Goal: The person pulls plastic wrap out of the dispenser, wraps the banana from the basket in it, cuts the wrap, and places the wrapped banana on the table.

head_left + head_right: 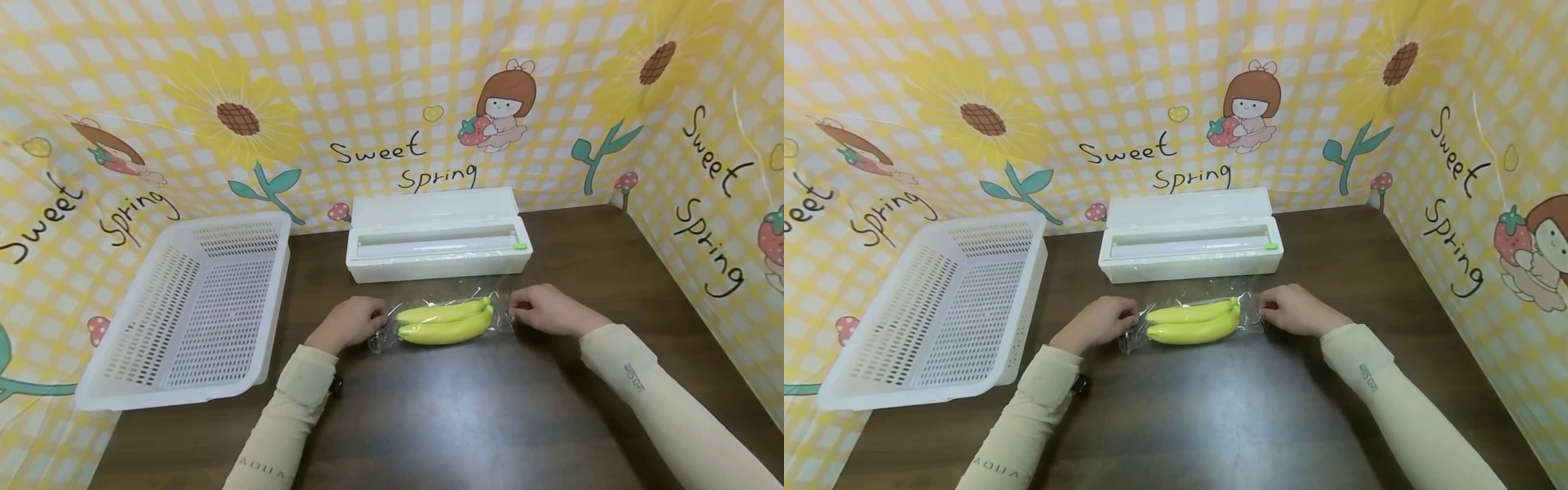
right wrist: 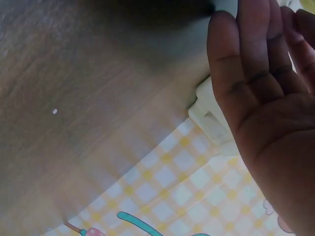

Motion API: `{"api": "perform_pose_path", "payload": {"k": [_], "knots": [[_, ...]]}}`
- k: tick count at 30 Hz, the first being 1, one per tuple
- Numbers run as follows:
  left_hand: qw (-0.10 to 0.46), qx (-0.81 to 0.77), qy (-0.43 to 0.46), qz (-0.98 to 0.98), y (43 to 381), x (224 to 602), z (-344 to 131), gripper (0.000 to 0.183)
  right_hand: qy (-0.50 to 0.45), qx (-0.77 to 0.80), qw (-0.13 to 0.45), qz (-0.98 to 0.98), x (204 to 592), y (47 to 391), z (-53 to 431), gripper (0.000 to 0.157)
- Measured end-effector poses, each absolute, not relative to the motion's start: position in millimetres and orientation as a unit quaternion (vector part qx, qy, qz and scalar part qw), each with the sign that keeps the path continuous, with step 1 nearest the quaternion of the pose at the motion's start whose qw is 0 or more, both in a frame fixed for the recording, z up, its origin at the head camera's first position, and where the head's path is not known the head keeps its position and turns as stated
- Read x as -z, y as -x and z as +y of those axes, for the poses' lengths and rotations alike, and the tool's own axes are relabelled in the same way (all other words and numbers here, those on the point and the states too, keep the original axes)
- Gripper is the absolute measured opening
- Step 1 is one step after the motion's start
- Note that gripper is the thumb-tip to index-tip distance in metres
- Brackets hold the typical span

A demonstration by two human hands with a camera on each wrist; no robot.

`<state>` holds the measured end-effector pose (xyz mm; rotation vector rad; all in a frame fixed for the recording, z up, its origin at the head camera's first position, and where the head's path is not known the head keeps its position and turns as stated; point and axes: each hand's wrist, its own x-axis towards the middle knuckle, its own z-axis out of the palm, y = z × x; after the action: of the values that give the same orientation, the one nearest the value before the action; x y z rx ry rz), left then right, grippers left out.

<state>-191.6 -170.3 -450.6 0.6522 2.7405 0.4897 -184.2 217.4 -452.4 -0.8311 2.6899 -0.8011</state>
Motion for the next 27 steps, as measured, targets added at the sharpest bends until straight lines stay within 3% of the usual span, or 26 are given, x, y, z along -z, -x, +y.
{"api": "perform_pose_path", "payload": {"k": [6,11,21,27], "knots": [[0.126,-0.140,-0.231,0.955,183,452,-169,0.023,0.298,0.259,0.107,0.912,455,181,211,0.021],[0.128,-0.141,-0.229,0.955,180,454,-167,0.021,0.274,0.309,0.149,0.899,458,174,212,0.021],[0.134,-0.208,-0.228,0.942,177,450,-175,0.011,0.221,0.355,0.163,0.894,457,165,222,0.006],[0.130,-0.210,-0.199,0.948,177,445,-181,0.008,0.189,0.351,0.149,0.905,448,162,233,0.028]]}}
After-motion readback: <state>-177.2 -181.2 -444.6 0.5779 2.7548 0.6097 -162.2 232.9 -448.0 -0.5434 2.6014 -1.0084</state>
